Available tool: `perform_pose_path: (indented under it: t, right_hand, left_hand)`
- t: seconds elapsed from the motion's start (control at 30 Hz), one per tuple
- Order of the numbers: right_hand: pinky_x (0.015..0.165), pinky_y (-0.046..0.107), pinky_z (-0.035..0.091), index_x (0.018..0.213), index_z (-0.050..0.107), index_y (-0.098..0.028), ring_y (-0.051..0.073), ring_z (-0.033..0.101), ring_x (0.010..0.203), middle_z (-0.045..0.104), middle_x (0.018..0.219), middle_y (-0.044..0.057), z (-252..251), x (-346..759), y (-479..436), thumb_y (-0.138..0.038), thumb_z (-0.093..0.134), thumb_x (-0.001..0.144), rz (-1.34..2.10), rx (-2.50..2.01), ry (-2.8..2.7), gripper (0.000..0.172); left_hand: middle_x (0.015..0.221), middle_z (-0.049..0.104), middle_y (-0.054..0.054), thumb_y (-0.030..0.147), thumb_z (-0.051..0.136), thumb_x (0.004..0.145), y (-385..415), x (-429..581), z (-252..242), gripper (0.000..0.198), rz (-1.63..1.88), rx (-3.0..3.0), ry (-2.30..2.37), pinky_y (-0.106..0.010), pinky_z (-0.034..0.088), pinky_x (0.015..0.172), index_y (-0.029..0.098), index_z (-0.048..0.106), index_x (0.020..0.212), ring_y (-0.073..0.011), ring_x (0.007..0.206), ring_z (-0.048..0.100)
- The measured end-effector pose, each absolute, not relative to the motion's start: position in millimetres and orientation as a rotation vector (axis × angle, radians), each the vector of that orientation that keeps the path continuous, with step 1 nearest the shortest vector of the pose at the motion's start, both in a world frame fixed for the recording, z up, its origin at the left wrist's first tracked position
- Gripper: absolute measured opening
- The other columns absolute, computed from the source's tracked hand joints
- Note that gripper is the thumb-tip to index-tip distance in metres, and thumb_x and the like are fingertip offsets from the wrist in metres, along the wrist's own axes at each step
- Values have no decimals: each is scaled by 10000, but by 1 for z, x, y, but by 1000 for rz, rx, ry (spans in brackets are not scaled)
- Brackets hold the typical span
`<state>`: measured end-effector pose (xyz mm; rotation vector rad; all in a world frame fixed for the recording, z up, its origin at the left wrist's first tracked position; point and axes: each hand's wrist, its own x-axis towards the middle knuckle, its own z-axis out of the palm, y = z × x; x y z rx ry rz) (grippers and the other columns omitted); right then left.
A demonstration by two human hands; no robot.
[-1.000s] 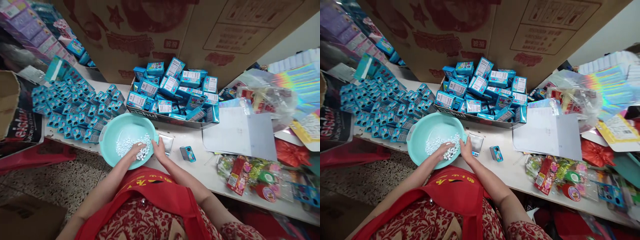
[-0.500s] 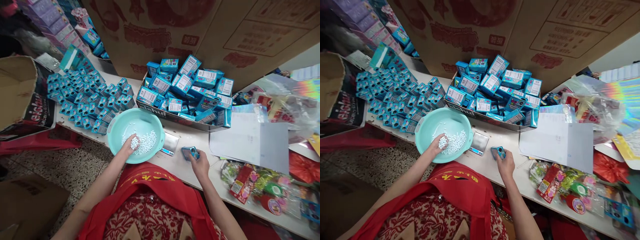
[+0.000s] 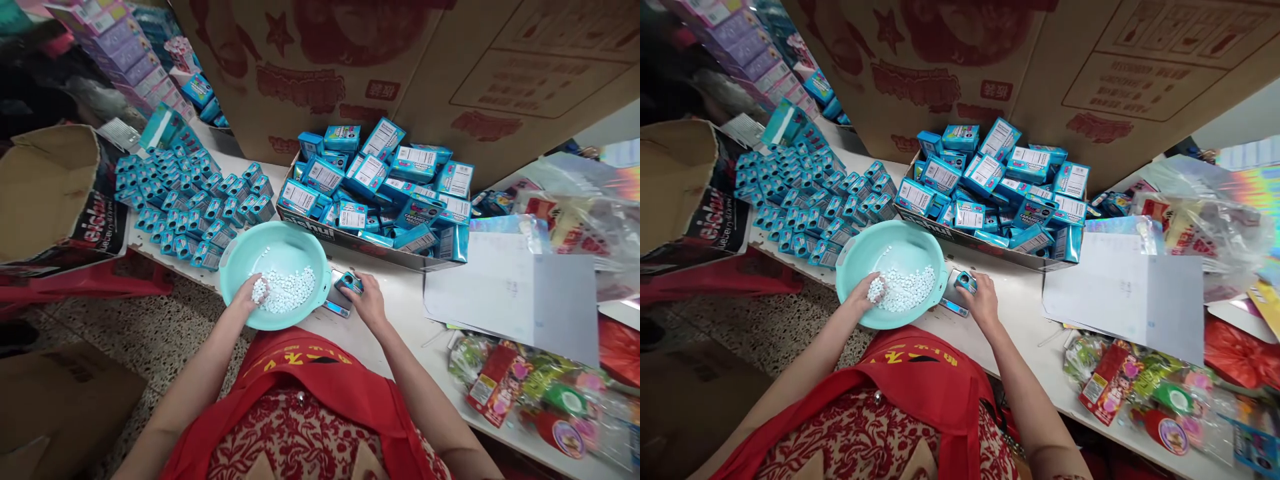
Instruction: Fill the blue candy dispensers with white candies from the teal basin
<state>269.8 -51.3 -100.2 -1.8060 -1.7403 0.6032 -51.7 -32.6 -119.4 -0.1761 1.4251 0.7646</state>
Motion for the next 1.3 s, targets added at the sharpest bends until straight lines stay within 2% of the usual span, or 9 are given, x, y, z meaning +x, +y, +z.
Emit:
perform_pose_path:
  t: [0.1, 0.17, 0.5, 0.63, 0.8, 0.97, 1.13, 1.23, 1.3]
  right_hand:
    - [872, 420, 436, 1072, 567, -169, 248, 519, 1015, 581, 1052, 117, -88, 276, -64, -534, 551, 814, 428, -1776, -1567, 446]
    - [824, 392, 452, 1032, 548, -169, 215, 534, 922, 568, 987, 95, -82, 280, -80, -473, 547, 832, 388, -1807, -1415, 364]
    - [692, 345, 480, 849, 557, -184, 184, 560, 734, 598, 773, 38, -109, 280, -149, -503, 617, 657, 910, -2000, -781, 377]
    - [684, 345, 483, 813, 577, -188, 183, 568, 719, 622, 766, 40, -114, 286, -149, -504, 638, 614, 945, -1992, -763, 378]
    - [697, 350, 483, 823, 586, -181, 186, 576, 724, 640, 775, 51, -114, 301, -137, -513, 632, 613, 901, -2024, -813, 395]
    - [701, 366, 480, 817, 584, -173, 198, 580, 724, 635, 761, 56, -117, 307, -124, -539, 639, 611, 896, -2027, -839, 423]
    - [736, 378, 475, 871, 577, -164, 199, 581, 754, 629, 813, 64, -117, 300, -120, -583, 571, 705, 927, -2003, -869, 450]
    - [746, 374, 474, 1055, 529, -156, 205, 576, 850, 601, 1005, 110, -115, 289, -116, -596, 482, 783, 879, -1969, -995, 519]
    - [785, 382, 470, 1172, 468, -161, 227, 549, 977, 540, 1151, 141, -114, 280, -108, -590, 569, 732, 799, -1909, -1161, 622]
  left_hand:
    - [477, 492, -10, 269, 615, 714, -32, -53, -119, 122, 771, -204, 1425, -196, 226, 279, 181, 541, 673, -115, 334, 425]
    - [480, 488, -9, 269, 620, 712, -31, -54, -119, 130, 757, -219, 1419, -198, 224, 283, 184, 533, 669, -114, 332, 419]
    - [455, 492, -11, 302, 580, 738, -31, -48, -107, 166, 776, -191, 1327, -213, 284, 283, 193, 507, 637, -128, 344, 438]
    - [447, 499, -5, 287, 556, 724, -31, -41, -107, 172, 895, -185, 1300, -238, 436, 396, 201, 473, 600, -150, 432, 526]
    - [533, 576, -20, 221, 561, 639, -31, -35, -106, 58, 1125, -122, 1152, -243, 478, 490, 176, 528, 626, -164, 551, 601]
    - [529, 549, -2, 361, 588, 702, -34, -35, -97, 221, 1207, -93, 1071, -323, 521, 618, 170, 530, 607, -178, 598, 611]
    - [591, 565, -8, 354, 614, 748, -30, -35, -96, 218, 1165, -82, 1090, -215, 425, 469, 158, 560, 668, -117, 520, 544]
    - [481, 452, 28, 362, 604, 779, -28, -34, -103, 247, 1081, -91, 1132, -187, 286, 362, 159, 549, 651, -72, 381, 396]
    - [458, 422, 35, 356, 592, 793, -29, -32, -108, 268, 1013, -126, 1188, -189, 257, 347, 166, 518, 618, -68, 355, 365]
